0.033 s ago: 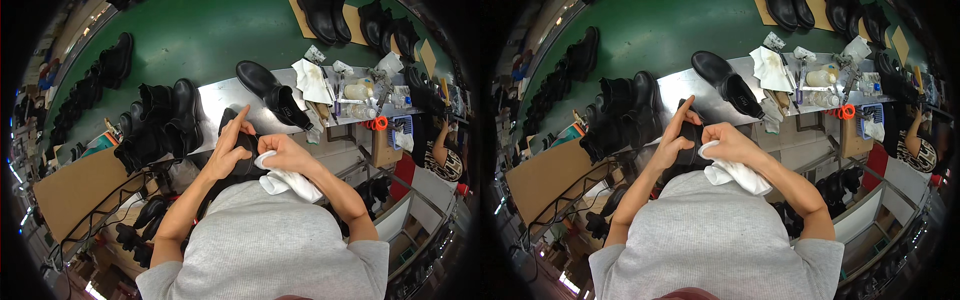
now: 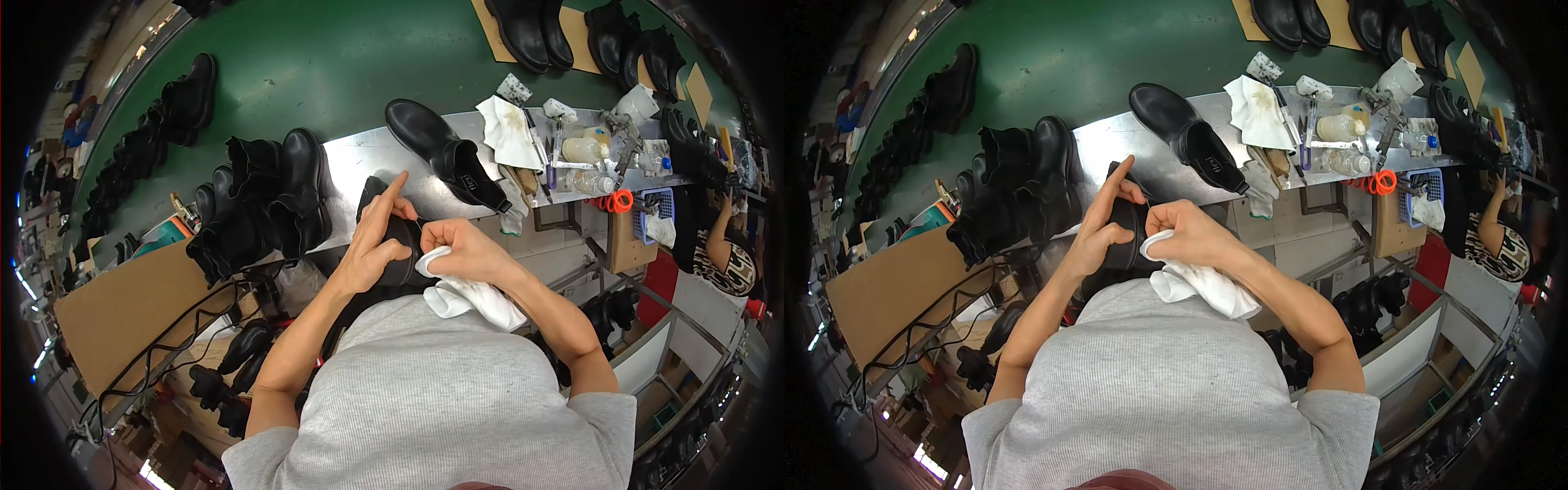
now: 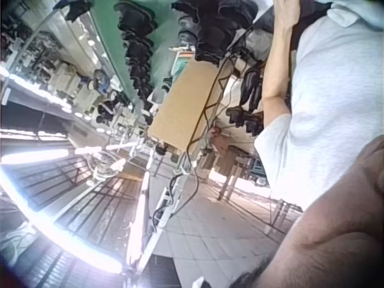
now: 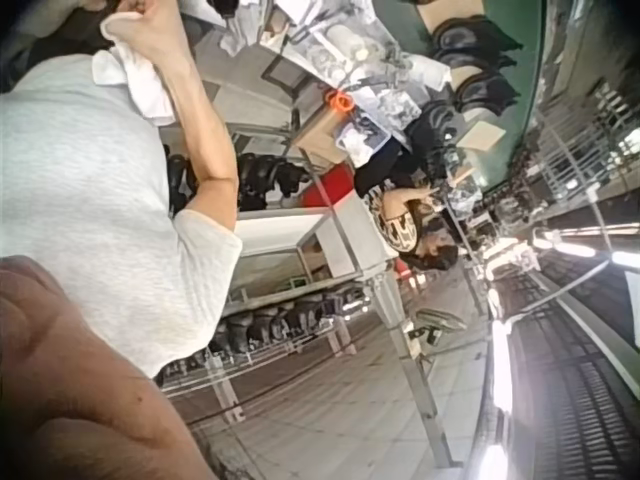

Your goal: The person cleans black boots by wiping their surfaces and soles with a cloth, receives boots across the conveyor belt, and arranges the boots on the table.

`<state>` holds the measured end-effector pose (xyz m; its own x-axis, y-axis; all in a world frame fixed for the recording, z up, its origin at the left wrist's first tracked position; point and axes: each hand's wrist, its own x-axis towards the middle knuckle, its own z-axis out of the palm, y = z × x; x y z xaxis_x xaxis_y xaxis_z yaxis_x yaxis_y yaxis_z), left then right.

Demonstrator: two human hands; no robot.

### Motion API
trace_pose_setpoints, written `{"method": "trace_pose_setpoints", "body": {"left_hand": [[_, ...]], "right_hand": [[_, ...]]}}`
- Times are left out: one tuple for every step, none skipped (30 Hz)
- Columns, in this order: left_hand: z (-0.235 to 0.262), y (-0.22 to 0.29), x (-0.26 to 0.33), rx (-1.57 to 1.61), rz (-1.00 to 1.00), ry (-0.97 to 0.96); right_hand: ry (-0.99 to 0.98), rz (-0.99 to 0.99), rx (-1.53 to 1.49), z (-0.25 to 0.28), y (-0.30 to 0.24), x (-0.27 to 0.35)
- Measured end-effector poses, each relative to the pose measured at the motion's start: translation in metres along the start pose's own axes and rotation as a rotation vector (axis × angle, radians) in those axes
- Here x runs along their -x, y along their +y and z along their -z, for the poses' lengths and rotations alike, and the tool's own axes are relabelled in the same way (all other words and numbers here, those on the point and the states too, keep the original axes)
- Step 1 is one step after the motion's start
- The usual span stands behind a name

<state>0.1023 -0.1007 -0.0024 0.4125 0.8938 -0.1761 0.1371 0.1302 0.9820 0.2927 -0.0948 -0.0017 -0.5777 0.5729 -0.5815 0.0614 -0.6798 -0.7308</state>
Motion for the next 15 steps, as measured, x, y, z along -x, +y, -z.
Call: {"method": "trace_pose_setpoints", "body": {"left_hand": [[0.0, -0.001, 0.0, 0.001, 0.001, -0.001], [0.0, -0.002, 0.0, -0.015, -0.004, -0.001], [0.001, -0.003, -0.001, -0.034, -0.009, 0.002], [0.001, -0.002, -0.001, -0.033, -0.009, 0.003], [0.0, 0.0, -0.001, -0.016, 0.0, -0.002], [0.0, 0.0, 0.0, 0.002, 0.012, -0.006], [0.001, -0.001, 0.001, 0.003, 0.015, -0.004], [0.002, -0.002, 0.0, -0.01, 0.004, 0.002], [0.002, -0.002, -0.001, -0.022, -0.01, 0.005], [0.001, -0.001, -0.001, -0.021, -0.01, 0.003], [0.0, 0.0, -0.002, -0.024, -0.002, 0.001], [0.0, 0.0, -0.001, -0.03, 0.007, 0.004], [0.001, -0.001, -0.001, -0.031, 0.008, 0.007], [0.002, -0.002, 0.0, -0.025, 0.007, 0.005], [0.002, -0.002, 0.0, -0.018, 0.005, -0.002]], "right_hand": [[-0.014, -0.005, 0.017, 0.001, 0.0, 0.0], [-0.028, -0.01, 0.035, 0.002, 0.001, 0.0], [0.054, -0.05, -0.022, 0.0, 0.004, -0.005], [0.054, -0.05, -0.021, 0.0, 0.003, -0.003], [0.013, 0.008, 0.015, -0.001, 0.0, 0.002], [-0.029, 0.064, 0.049, -0.004, -0.002, 0.007], [-0.036, 0.104, 0.208, -0.007, -0.006, 0.01], [-0.038, 0.101, 0.206, -0.007, -0.006, 0.008], [-0.018, 0.042, 0.128, -0.004, -0.006, 0.005], [0.001, -0.016, 0.05, -0.001, -0.006, 0.002], [0.023, -0.054, -0.068, 0.001, -0.001, -0.001], [0.02, -0.055, -0.067, -0.001, -0.002, 0.0], [-0.02, 0.017, 0.02, -0.003, -0.003, 0.004], [-0.059, 0.09, 0.107, -0.005, -0.006, 0.007], [-0.049, 0.109, 0.244, -0.007, -0.011, 0.01]]}}
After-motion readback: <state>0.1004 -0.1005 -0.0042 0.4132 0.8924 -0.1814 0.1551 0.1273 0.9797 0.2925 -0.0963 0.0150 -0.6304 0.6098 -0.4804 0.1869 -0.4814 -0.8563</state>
